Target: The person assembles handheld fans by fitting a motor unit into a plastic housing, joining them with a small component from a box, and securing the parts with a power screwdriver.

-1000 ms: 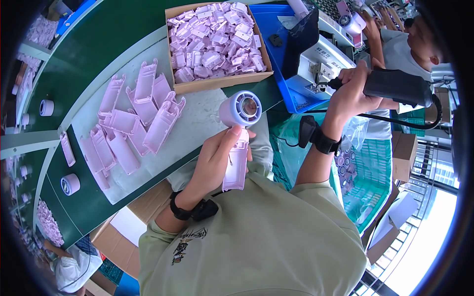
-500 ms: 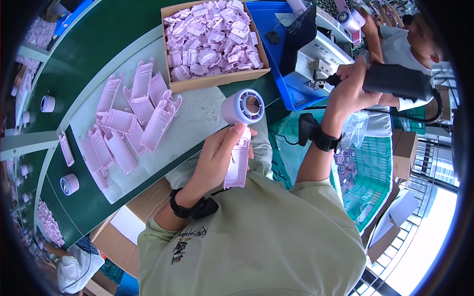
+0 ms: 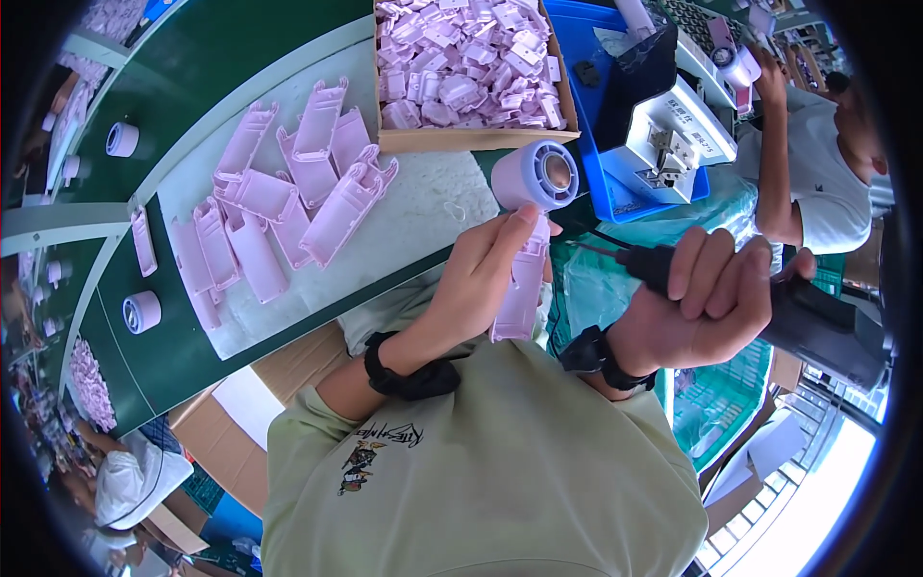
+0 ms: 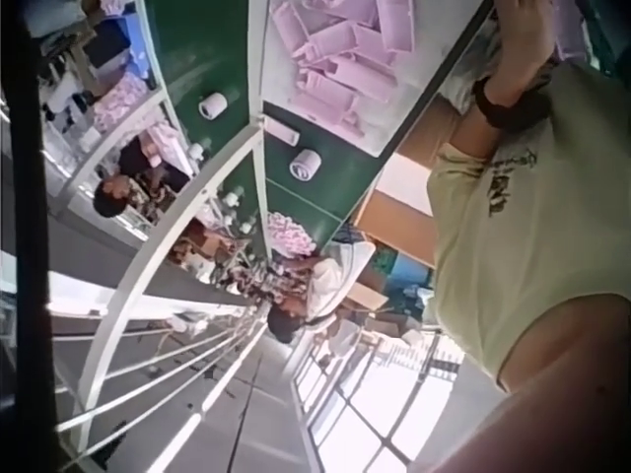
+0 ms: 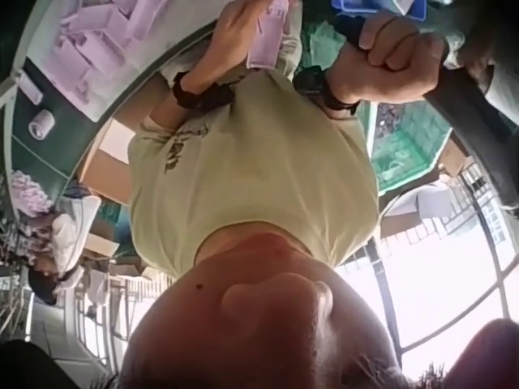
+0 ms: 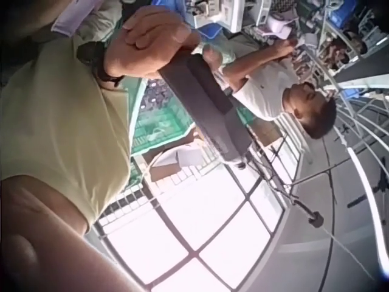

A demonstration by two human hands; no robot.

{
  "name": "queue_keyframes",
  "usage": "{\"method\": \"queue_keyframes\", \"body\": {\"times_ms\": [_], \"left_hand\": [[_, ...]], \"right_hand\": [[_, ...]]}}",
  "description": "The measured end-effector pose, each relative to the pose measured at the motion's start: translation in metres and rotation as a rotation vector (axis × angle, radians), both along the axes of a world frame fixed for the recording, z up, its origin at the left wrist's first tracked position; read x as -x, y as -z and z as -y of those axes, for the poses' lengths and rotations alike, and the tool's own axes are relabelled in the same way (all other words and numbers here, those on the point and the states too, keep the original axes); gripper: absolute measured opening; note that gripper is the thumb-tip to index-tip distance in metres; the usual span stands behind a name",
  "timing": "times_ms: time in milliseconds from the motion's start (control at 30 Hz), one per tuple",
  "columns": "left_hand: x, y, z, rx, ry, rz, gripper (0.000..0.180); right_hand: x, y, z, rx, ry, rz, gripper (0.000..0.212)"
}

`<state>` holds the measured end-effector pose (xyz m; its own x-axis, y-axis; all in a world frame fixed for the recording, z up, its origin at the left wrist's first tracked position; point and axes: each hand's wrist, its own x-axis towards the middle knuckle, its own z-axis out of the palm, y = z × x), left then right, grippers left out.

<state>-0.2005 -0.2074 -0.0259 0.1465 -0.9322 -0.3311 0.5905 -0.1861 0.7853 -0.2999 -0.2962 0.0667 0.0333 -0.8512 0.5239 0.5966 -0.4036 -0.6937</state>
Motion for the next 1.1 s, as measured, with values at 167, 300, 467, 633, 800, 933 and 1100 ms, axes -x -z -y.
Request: {"method": "queue_keyframes", "body": {"times_ms": [167, 300, 467, 633, 800, 933, 1100], "left_hand": [[-0.001, -0.001, -0.005, 0.025, -0.055, 0.018, 0.048], [-0.004, 0.001, -0.006, 0.042, -0.029, 0.086, 0.053], [-0.003, -0.003, -0.007, 0.025, -0.03, 0.08, 0.051], [0.003, -0.006, -0.01, 0.006, -0.071, 0.071, 0.05], [0.004, -0.009, -0.011, 0.007, -0.115, 0.115, 0.049], [-0.005, -0.016, -0.013, -0.014, -0.108, 0.06, 0.049], [-0.05, -0.047, -0.024, -0.024, 0.086, 0.288, 0.048]], "right_hand": [[-0.012, 0.01, -0.009, -0.015, -0.198, 0.053, 0.03], [-0.009, 0.025, -0.007, -0.043, -0.265, 0.086, 0.035], [-0.011, 0.028, -0.008, 0.007, -0.303, -0.014, 0.032], [-0.016, 0.022, -0.017, 0.005, -0.307, 0.026, 0.029], [-0.019, 0.018, -0.019, 0.072, -0.346, -0.018, 0.025], [-0.025, 0.012, -0.019, 0.093, -0.365, -0.025, 0.019], [-0.005, -0.01, -0.005, 0.093, -0.37, 0.343, 0.026]]}}
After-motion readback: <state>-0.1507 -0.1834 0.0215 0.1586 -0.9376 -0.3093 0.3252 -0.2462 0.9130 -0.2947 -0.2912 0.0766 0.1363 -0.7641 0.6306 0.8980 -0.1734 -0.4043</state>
